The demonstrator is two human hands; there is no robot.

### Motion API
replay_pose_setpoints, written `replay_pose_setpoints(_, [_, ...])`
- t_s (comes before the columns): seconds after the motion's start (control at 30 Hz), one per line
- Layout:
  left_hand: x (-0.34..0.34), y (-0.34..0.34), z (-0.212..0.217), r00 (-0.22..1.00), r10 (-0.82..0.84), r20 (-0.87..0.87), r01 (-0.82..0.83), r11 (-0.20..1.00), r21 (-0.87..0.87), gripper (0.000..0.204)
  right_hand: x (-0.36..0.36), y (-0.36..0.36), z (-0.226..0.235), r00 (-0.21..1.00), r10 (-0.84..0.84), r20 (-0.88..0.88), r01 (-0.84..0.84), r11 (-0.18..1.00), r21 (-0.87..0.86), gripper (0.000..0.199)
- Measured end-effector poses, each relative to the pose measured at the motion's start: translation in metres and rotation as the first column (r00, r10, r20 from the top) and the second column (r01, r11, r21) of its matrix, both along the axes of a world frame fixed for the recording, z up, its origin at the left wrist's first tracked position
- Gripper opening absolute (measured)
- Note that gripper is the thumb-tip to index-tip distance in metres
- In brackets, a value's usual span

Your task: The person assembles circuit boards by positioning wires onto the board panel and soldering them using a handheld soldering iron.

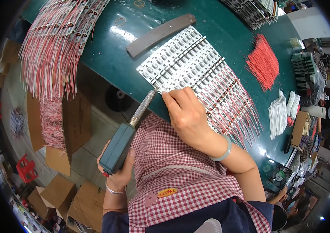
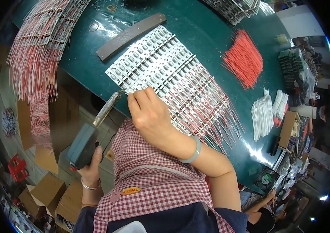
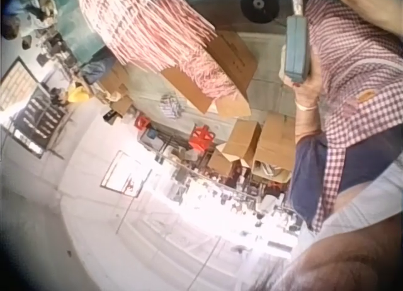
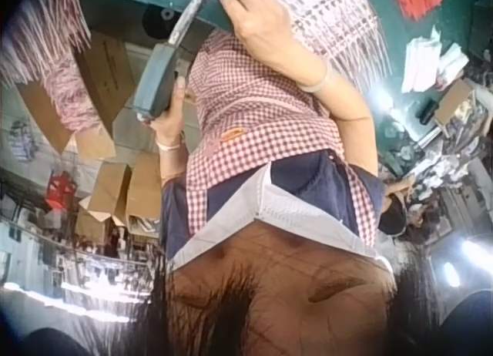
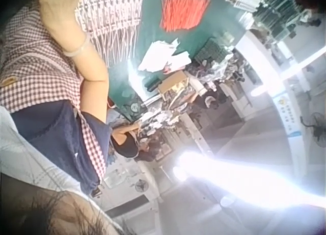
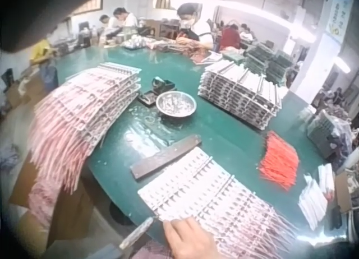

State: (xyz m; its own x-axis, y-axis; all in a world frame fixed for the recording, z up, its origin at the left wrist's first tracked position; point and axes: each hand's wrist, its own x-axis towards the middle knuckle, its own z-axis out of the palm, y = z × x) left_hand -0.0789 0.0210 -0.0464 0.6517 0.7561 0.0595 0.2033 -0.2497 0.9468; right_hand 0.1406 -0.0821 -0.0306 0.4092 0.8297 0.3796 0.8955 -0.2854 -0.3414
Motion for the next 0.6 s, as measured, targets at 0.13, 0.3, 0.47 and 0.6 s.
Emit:
replay_pose_setpoints(0.13, [0.001, 0.000, -0.003, 1.000, -0.009, -0.014, 0.010, 0.999, 0.037, 0.027, -0.001, 0.000, 0.001, 1.000, -0.003, 0.011, 0.004, 1.000, -0.010, 0.035])
replay_pose_setpoints(0.3, [0.005, -0.001, 0.003, 1.000, -0.009, -0.028, 0.008, 0.999, -0.038, 0.025, -0.002, -0.001, 0.000, 1.000, -0.006, 0.013, 0.006, 1.000, -0.024, 0.034])
replay_pose_setpoints(0.47, [0.002, 0.000, 0.005, 0.997, -0.033, -0.068, 0.032, 0.999, -0.015, 0.024, -0.002, 0.000, 0.001, 1.000, -0.009, 0.015, 0.010, 0.999, -0.034, 0.034])
replay_pose_setpoints(0.6, [-0.018, -0.004, -0.007, 0.993, 0.000, -0.116, -0.012, 0.995, -0.102, 0.031, -0.002, -0.001, 0.001, 1.000, -0.016, 0.011, 0.017, 0.999, -0.034, 0.034])
